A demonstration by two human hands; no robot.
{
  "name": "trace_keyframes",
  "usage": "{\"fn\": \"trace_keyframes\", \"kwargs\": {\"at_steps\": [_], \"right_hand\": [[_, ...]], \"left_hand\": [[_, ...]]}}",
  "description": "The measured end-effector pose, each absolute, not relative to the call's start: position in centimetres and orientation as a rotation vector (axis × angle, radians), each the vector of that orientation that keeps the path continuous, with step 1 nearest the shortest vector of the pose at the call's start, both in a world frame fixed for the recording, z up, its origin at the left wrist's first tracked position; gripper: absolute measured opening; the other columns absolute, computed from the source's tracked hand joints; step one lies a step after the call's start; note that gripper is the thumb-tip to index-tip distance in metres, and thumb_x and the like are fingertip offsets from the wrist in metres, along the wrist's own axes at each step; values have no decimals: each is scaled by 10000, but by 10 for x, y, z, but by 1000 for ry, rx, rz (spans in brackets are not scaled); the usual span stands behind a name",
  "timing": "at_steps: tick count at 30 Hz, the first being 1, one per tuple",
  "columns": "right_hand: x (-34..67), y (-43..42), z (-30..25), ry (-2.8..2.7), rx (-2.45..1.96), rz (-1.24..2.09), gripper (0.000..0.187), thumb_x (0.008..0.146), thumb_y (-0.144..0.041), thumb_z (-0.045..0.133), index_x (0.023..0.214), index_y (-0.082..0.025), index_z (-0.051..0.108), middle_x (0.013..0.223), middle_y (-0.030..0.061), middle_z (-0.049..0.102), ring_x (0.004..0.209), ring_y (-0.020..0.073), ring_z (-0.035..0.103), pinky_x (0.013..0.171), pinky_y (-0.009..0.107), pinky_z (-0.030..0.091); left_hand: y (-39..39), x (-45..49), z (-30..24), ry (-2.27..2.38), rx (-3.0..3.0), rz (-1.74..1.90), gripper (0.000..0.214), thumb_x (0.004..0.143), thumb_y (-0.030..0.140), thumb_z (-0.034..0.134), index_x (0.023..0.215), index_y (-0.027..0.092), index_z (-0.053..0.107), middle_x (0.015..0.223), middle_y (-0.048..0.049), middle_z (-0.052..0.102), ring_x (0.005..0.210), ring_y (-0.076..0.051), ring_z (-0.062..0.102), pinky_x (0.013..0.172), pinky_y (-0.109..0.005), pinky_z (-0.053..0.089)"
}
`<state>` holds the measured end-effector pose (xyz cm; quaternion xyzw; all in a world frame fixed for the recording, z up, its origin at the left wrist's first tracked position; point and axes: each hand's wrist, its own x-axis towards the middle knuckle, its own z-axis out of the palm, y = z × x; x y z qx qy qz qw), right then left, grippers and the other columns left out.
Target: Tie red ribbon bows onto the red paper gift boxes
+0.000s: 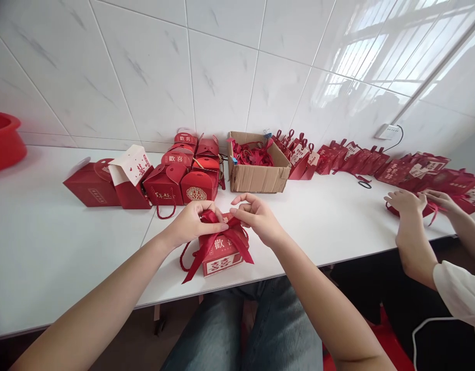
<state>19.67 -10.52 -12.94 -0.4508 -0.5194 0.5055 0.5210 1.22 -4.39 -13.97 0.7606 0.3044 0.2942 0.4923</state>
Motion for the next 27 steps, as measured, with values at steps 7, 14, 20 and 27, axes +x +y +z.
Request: {"fn": "trace_keyframes", "kwargs": {"at_steps": [7, 14, 20, 27], "right_hand": [[200, -101, -137, -1185, -1072, 1255, 297, 715, -329, 740, 854, -189, 518, 519, -97, 413, 469, 51, 295, 489, 227, 185], [207, -97, -143, -1111, -1062, 1356, 340, 678, -322, 770, 815, -193, 487, 503, -93, 476, 424, 41, 311, 462, 206, 190], [211, -97, -144, -1134, -1050, 1394, 363, 667, -323, 784, 822, -193, 483, 491, -102, 470, 423, 29, 341, 450, 177, 228], [212, -98, -143, -1169, -1078, 1379, 391, 651, -365, 793, 805, -199, 474, 471, -101, 455, 418, 49, 361, 438, 188, 250]], "left_hand": [[-44, 15, -139, 709, 1815, 677, 300, 639, 389, 779, 689, 147, 608, 803, -48, 659, 724, -157, 594, 645, -262, 457], [-44, 16, -142, 701, 1779, 670, 298, 619, 360, 788, 696, 150, 590, 787, -38, 645, 696, -146, 580, 631, -259, 454], [-43, 17, -142, 713, 1775, 658, 313, 616, 361, 791, 689, 143, 578, 790, -42, 646, 683, -141, 580, 624, -261, 455], [-41, 16, -144, 695, 1728, 649, 339, 604, 351, 805, 685, 150, 544, 789, -39, 645, 675, -141, 586, 622, -264, 464]]}}
